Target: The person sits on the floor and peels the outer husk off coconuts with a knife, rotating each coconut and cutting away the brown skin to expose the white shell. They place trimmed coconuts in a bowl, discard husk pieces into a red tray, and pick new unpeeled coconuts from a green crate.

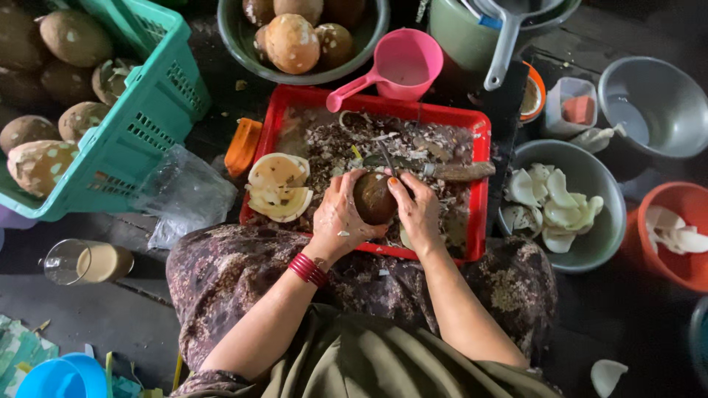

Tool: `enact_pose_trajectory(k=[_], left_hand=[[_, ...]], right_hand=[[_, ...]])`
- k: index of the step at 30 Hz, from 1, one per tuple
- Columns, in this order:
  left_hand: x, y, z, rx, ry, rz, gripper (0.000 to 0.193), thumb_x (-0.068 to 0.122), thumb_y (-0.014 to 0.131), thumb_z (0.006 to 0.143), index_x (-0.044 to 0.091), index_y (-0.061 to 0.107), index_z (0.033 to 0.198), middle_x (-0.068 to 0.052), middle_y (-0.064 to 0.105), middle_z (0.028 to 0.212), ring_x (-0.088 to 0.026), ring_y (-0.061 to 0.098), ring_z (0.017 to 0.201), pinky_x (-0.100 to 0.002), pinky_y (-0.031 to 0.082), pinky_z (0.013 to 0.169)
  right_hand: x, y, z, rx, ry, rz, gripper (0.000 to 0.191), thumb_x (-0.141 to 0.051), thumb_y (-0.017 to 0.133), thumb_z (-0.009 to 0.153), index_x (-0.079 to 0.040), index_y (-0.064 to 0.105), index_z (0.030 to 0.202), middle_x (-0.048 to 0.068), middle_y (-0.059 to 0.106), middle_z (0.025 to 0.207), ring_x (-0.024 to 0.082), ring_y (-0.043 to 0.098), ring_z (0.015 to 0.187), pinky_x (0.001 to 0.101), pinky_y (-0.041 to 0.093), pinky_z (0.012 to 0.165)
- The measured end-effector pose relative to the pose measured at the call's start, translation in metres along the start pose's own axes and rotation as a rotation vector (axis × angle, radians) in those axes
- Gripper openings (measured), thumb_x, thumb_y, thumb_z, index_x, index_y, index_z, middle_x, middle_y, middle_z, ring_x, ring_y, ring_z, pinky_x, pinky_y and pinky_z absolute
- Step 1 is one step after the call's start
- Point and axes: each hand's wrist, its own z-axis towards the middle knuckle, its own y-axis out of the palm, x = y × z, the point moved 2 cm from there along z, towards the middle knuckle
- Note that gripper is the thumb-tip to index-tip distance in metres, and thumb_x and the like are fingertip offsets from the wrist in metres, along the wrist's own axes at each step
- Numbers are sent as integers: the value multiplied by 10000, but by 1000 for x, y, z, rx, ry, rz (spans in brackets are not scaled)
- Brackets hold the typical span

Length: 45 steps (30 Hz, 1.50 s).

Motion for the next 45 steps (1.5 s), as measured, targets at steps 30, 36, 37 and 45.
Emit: enact_pose_trajectory(k=[30,36,37,45], left_hand=[[0,-1,-2,-7,28,-40,1043,278,961,461,180,484,1384,-119,574,1314,-335,584,1227,-424,520,993],[2,-8,-3,24,-15,-37,1059,322,971,456,181,501,1395,-112,587,1321,-329,579,1234,-421,513,992],[2,-9,-3,26,-22,-8,1064,337,973,460,182,503,1402,-111,590,1321,-330,577,1238,-424,509,990],[-15,-1,8,-8,16,-68,1075,414,963,458,156,516,1401,-141,615,1277,-342,646,1131,-433,551,935]], right_hand=[[32,-7,-4,46,-18,152,247,-287,630,1041,-130,783,1156,10,637,850,111,524,786,275,424,713],[56,-4,1,-34,196,486,280,-255,623,1012,-95,769,1190,88,769,1234,130,678,1179,255,414,1065],[59,-3,4,-47,170,521,290,-259,606,1015,-97,767,1194,104,760,1250,144,681,1191,270,444,1081],[22,11,-12,-16,-72,-93,292,-219,618,971,-104,739,1210,116,747,1242,233,691,1067,331,543,933]])
